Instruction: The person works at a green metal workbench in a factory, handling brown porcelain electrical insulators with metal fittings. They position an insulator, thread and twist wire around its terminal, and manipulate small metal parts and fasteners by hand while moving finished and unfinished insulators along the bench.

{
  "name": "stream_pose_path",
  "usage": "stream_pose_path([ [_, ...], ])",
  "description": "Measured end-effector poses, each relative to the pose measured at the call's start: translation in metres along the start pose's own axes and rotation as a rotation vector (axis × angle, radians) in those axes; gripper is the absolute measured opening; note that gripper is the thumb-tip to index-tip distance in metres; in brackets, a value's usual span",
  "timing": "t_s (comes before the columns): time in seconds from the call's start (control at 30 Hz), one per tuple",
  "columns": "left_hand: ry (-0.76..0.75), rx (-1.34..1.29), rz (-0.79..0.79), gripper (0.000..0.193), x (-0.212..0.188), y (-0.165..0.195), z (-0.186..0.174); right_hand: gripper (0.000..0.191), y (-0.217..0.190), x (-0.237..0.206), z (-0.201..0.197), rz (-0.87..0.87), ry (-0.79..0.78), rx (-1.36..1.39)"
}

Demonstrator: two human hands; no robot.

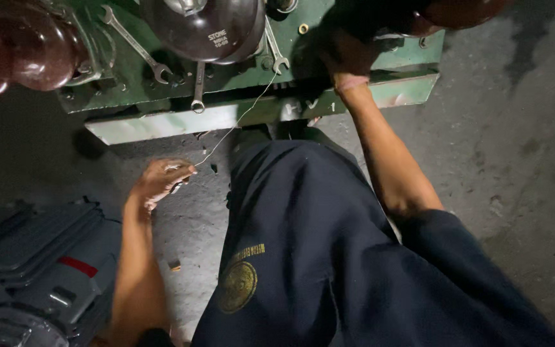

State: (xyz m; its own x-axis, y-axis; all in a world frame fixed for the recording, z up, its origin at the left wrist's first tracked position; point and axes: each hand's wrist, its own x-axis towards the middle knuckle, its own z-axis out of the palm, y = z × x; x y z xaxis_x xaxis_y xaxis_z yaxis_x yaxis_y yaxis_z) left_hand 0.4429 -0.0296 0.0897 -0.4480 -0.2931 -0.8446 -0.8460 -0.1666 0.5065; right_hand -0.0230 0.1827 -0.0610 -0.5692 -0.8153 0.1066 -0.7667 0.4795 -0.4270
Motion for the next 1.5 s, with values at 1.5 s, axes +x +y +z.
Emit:
stream_pose_path([
  [1.5, 0.581, -0.558, 0.938, 0.012, 0.119, 0.190, -0.415, 0.044, -0.378, 0.337, 0.079, 0.424, -0.143, 1.371],
])
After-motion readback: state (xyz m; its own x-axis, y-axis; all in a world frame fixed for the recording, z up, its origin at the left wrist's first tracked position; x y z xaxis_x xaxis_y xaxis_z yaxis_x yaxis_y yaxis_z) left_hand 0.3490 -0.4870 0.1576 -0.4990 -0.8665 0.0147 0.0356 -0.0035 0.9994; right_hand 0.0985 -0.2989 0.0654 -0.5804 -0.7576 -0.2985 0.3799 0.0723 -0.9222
